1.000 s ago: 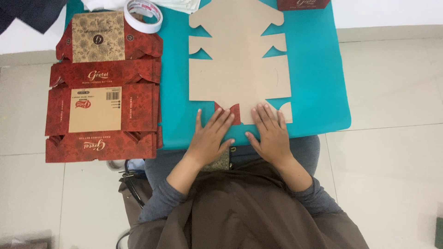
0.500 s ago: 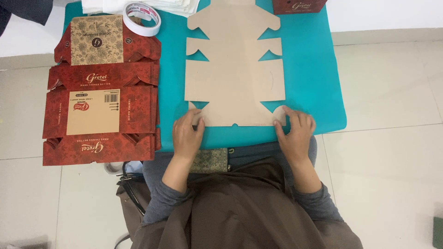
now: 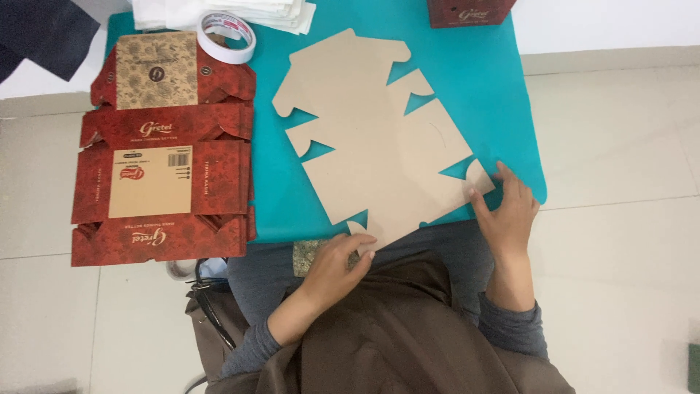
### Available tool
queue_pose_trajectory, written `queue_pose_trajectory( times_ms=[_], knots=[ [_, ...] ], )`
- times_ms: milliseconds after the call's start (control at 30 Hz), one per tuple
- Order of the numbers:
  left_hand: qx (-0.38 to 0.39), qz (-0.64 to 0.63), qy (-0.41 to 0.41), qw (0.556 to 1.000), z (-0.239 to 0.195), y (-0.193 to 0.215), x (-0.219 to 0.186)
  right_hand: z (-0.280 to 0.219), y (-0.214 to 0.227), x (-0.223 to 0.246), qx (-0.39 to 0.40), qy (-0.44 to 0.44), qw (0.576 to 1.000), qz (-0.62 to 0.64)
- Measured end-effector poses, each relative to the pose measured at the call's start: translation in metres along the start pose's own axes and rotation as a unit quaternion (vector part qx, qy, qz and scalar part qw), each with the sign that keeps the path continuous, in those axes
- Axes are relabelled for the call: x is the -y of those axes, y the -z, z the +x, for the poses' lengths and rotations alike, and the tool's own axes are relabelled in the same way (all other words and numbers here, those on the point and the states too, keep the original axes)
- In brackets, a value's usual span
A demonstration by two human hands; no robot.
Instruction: The person folds a flat cardboard box into a three-dimensional shape, inserts a white paper sheet inside, closes the lid, and stacks the finished box with others.
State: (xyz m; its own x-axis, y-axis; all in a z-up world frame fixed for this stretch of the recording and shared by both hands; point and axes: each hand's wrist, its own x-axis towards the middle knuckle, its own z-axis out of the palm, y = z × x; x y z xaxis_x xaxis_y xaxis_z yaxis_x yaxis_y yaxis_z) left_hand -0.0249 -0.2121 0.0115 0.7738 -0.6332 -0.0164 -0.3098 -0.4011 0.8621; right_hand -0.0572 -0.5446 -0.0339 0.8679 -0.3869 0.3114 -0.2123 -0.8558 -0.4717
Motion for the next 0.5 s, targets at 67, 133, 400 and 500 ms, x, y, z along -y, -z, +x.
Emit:
queue_pose_trajectory(
  times_ms=[67,133,400,500],
  knots=[
    [-0.004,0.001,-0.002,1.0,0.002,-0.002,0.002,-0.002,-0.004,-0.01,0.0,0.001,1.0,0.015],
    [-0.009,0.005,-0.006,1.0,0.005,-0.001,0.005,-0.002,-0.006,-0.012,-0.003,0.003,0.999,0.032],
    [-0.148,0.133,0.077,0.977,0.006,0.038,0.025,-0.003,0.006,0.035,0.146,-0.01,0.981,0.124],
    [-0.163,0.202,0.068,0.963,0.004,0.052,0.039,0.015,0.003,0.035,0.124,0.011,0.986,0.108]
  ],
)
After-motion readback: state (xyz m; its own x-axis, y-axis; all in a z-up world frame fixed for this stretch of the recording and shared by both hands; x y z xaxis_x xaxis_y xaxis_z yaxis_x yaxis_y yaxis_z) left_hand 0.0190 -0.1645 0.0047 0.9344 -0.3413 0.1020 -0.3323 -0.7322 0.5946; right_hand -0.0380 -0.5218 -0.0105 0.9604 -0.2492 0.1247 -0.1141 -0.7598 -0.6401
